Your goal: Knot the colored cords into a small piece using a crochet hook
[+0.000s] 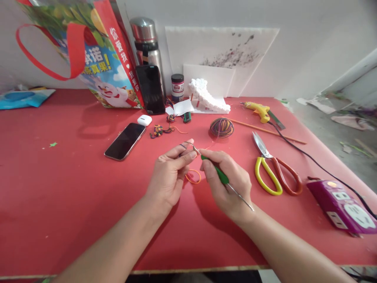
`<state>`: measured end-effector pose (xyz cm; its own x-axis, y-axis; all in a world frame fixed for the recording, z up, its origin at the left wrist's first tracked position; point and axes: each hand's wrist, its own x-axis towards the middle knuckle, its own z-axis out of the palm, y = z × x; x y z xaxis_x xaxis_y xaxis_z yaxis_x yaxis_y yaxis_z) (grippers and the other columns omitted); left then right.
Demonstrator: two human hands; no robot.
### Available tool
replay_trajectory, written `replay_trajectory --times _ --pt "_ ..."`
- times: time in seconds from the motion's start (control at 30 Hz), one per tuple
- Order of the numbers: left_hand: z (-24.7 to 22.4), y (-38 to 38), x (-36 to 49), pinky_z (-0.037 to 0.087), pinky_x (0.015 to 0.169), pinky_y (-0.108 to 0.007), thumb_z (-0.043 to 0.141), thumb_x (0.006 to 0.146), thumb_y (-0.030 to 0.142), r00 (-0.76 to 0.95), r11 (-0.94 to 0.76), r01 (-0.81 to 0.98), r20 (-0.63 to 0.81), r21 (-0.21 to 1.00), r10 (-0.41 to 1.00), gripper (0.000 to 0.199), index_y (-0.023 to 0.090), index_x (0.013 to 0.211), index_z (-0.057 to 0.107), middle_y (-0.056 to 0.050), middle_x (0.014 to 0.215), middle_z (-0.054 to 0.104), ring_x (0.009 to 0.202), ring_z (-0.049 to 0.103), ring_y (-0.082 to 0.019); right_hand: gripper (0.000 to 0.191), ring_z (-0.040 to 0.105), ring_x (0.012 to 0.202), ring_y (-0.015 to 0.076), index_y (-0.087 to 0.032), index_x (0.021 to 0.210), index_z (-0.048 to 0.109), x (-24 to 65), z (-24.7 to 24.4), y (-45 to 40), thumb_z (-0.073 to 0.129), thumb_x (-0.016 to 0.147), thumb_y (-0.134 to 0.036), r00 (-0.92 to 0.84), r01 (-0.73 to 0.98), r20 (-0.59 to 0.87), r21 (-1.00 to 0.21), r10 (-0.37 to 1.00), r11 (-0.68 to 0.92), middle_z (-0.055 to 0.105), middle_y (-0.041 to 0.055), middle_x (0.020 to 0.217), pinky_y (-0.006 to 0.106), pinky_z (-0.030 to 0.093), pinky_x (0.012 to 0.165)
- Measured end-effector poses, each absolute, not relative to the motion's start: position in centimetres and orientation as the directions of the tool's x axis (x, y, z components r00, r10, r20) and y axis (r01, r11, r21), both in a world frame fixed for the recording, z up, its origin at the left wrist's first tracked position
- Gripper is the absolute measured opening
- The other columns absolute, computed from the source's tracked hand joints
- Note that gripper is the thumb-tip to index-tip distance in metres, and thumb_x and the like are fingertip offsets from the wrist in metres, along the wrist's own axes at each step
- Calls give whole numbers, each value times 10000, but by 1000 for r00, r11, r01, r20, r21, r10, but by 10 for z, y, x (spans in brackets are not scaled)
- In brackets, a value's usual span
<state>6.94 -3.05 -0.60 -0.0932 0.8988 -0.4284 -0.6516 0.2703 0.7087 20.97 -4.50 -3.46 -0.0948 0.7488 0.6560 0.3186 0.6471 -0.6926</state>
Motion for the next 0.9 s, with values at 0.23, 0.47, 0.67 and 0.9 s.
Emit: replay_trajectory --times 0.23,0.47,0.67,0.9 --pt "0 -24 54 325 409 -116 807 629 -14 51 350 -635 -415 689 908 216 91 813 847 -50 699 728 483 448 -9 225 653 661 125 -238 1230 735 223 -35 -44 601 1051 -212 -142 72 477 -869 867 490 717 22 874 285 552 623" --pt "2 -24 47 301 436 -117 787 574 13 29 345 -580 -405 737 914 229 103 775 853 -71 710 731 550 491 -27 182 609 591 117 -230 1149 784 231 -25 -42 649 1028 -251 -131 22 433 -898 892 439 713 12 799 273 523 542" --pt "8 -23 46 307 433 -127 722 531 11 -3 377 -543 -452 750 892 184 89 667 818 -81 742 711 641 584 -68 178 608 587 128 -218 1097 815 236 -18 -41 665 1013 -264 -153 61 403 -907 902 416 706 21 765 276 505 527" --pt "7 -22 39 378 451 -143 676 517 16 87 453 -464 -470 761 878 185 71 638 806 -82 671 674 598 586 -85 151 572 526 135 -216 1009 848 246 -12 -39 731 965 -300 -204 -70 282 -959 937 273 660 15 665 277 493 477"
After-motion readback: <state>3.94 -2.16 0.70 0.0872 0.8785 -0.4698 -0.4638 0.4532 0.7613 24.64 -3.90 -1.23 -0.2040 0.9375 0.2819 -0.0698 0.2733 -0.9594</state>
